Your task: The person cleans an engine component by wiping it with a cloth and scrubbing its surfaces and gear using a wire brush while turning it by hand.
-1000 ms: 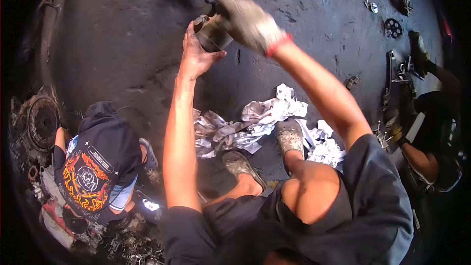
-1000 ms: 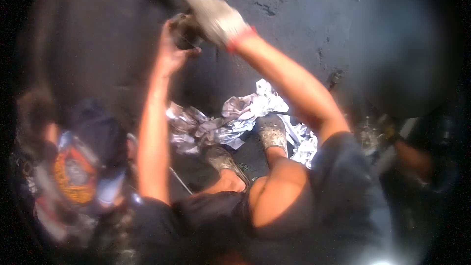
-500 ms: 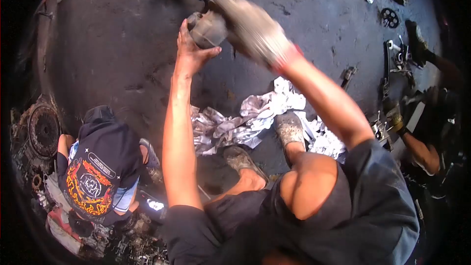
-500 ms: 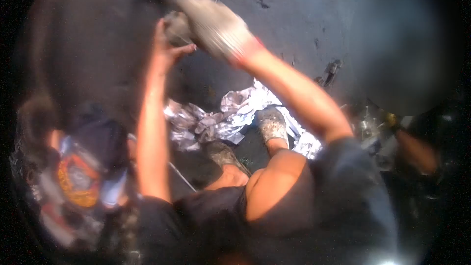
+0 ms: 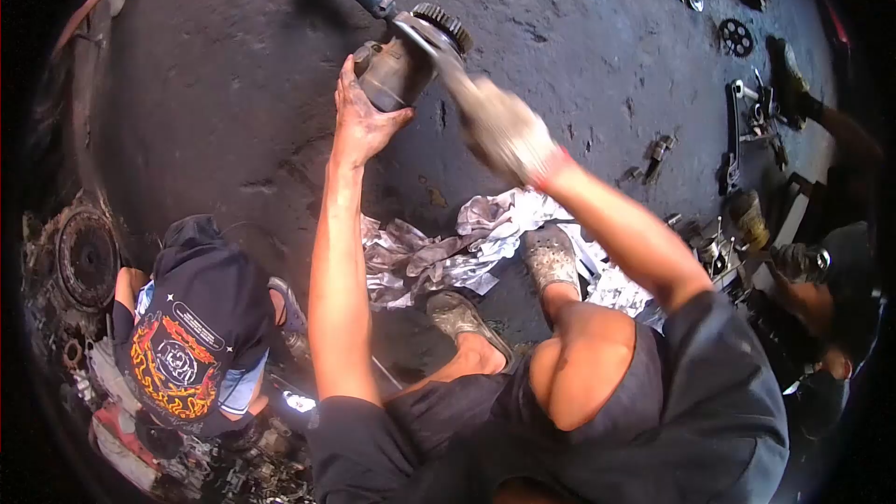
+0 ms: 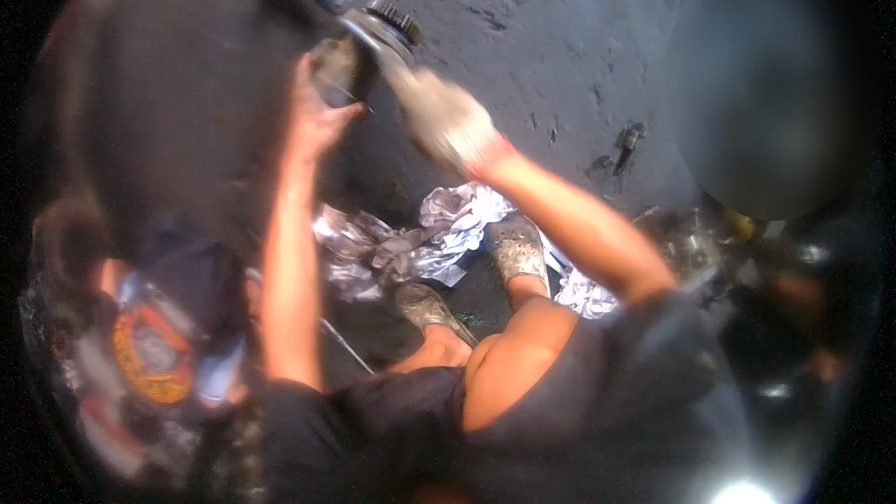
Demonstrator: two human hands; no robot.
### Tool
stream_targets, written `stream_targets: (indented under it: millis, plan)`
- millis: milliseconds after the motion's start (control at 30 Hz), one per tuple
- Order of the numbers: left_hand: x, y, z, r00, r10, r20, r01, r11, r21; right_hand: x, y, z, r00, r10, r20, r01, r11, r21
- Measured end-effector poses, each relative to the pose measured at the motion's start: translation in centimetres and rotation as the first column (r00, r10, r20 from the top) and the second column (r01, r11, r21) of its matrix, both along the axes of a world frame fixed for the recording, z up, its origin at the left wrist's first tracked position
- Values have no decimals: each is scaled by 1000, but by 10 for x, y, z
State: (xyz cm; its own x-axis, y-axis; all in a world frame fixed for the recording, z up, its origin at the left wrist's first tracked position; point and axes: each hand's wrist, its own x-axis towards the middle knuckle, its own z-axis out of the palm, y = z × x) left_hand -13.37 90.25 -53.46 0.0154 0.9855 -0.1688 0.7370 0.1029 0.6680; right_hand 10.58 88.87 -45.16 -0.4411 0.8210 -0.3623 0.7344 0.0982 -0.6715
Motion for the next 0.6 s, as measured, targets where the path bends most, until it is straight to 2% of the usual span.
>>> stream_targets:
  millis: [33,67,100,133,167,233,267,367,400,433,467,500,533,567,600]
  plan:
    - [-1,0,-4,999,-34,-7,34,999,15,-19,19,-16,999,-4,-38,8,994,111]
    - [-6,5,-10,979,-53,195,59,998,-24,-42,39,-29,997,4,-79,14,974,226]
    - [-3,2,-4,963,-17,269,35,998,-60,-61,58,-32,998,32,-60,-23,989,145]
    - [-1,-2,0,940,24,340,10,995,-97,-55,59,-10,997,21,-79,-12,994,105]
    - [-1,-6,2,958,6,288,20,996,-88,-45,54,15,996,4,-95,2,998,69]
    - [-5,2,-1,983,-20,185,26,999,-31,-16,7,42,999,-18,-33,23,990,138]
    - [-5,4,-3,991,-27,132,29,1000,-10,-10,1,51,998,-18,58,19,1000,-9]
    - [-6,6,-4,995,-55,84,55,998,10,-24,45,2,985,-48,-167,65,993,101]
    - [5,10,13,972,-10,235,13,1000,-13,-49,66,11,990,-11,-141,13,1000,8]
    - [12,16,26,950,-28,312,35,999,-18,-66,86,39,999,2,-41,-6,995,-100]
    - [-2,23,27,845,-214,490,240,971,10,-61,77,39,993,17,-117,-19,1000,-19]
    - [-4,26,25,855,-275,440,280,958,56,-52,62,36,982,28,-189,-15,998,66]
    - [-7,28,22,860,-332,387,318,943,101,-37,22,12,922,25,-386,159,885,438]
    - [3,17,13,968,-228,104,209,964,166,-11,-2,45,972,18,-235,19,987,157]
    - [-7,14,1,908,-151,390,130,988,82,8,-25,46,962,-64,-267,83,995,63]
